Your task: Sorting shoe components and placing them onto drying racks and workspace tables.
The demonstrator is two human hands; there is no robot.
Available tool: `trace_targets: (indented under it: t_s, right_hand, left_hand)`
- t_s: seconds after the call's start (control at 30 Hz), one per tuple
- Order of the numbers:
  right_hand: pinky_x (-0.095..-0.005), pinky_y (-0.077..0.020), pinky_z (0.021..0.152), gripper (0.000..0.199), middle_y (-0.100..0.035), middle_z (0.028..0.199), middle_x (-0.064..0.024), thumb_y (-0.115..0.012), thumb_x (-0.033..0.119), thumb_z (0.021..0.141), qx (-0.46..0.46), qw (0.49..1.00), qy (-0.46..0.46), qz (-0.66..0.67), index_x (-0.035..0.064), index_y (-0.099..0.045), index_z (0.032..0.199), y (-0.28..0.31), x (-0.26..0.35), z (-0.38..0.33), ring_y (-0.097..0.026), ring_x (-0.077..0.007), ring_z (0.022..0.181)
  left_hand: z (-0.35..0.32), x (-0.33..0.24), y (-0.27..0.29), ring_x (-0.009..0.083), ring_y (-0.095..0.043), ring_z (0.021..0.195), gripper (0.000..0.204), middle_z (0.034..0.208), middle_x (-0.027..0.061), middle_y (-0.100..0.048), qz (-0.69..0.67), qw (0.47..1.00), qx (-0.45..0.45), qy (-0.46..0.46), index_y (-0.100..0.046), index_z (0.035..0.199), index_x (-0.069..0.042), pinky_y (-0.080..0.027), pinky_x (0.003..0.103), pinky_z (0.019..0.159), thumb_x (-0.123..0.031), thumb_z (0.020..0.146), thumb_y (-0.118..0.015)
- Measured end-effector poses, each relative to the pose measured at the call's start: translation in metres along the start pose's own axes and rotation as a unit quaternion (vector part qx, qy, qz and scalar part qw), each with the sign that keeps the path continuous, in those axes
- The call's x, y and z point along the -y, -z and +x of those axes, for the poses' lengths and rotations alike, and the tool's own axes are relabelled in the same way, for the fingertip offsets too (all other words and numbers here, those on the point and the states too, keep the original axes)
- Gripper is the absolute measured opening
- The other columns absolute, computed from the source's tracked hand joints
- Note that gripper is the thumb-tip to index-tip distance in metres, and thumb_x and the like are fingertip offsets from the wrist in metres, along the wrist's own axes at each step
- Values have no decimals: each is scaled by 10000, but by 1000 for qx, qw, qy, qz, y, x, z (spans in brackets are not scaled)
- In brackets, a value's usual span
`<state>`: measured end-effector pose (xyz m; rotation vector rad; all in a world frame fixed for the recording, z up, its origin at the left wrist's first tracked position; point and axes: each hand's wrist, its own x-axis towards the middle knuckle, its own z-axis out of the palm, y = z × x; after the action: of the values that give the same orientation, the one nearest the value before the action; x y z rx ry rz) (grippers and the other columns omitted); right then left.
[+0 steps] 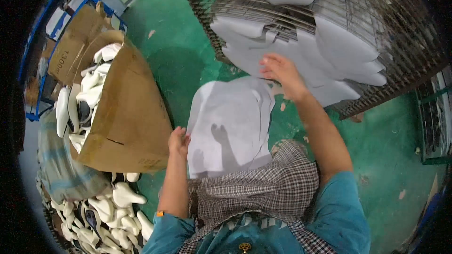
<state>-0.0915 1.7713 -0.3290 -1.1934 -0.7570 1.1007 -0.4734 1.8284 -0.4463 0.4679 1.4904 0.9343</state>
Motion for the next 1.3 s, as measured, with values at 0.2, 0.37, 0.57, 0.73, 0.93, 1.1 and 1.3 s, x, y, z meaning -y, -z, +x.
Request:
trace_targets:
  t_s: [0.2,0.37,0.57,0.73,0.93,1.1,1.3]
  right_hand:
    - [-271,-477,674,472,-528,1025,-146,-572,170,800,-153,966,193,79,-53,-373,1165,12,105,16,-566,-185,790]
    - [-292,-492,578,548,-527,891,-118,-595,140,775,-280,925,214,143,-26,-310,1213,8,118,25,-565,-193,666]
    - [-280,-465,476,261,-518,719,-62,-646,175,743,-237,961,65,129,54,-450,864,9,135,42,-540,-170,567]
    - [-299,-483,563,284,-535,820,-105,-620,152,760,-176,961,123,176,11,-427,914,-1,147,49,-568,-207,651]
    - [-297,-487,533,222,-528,859,-153,-530,99,798,-144,964,129,184,-32,-392,911,-18,149,53,-591,-244,656]
    - [-271,-480,442,180,-552,828,-176,-423,61,820,-166,975,68,131,-65,-399,947,-41,164,79,-601,-228,572]
    - [-303,-483,544,165,-530,844,-147,-480,53,801,-93,984,124,91,-58,-432,914,-60,166,94,-594,-242,702]
  left_hand:
    - [-63,-128,-179,214,-536,832,391,1023,113,-539,-73,939,313,-124,-440,1111,-11,-439,297,719,-122,764,-580]
    - [-91,-200,-284,326,-510,915,391,1162,172,-437,-136,882,437,-114,-359,1172,-1,-446,387,765,-152,832,-478]
    - [-135,-242,-372,358,-452,879,580,1186,178,-352,-183,896,402,-50,-184,1255,-34,-430,407,690,-206,809,-512]
    - [-138,-263,-389,321,-423,743,666,970,198,-367,-102,948,288,-89,-204,1184,-10,-434,407,593,-283,727,-606]
    - [-135,-273,-389,212,-442,549,602,811,146,-425,-124,930,344,-44,-289,1075,-56,-411,313,483,-315,670,-651]
    - [-120,-268,-388,155,-443,526,376,656,18,-467,-120,907,403,-9,-479,843,-117,-344,247,440,-376,658,-680]
    - [-112,-258,-392,187,-446,696,314,792,49,-526,-86,919,381,-58,-524,895,-90,-392,327,573,-345,745,-628]
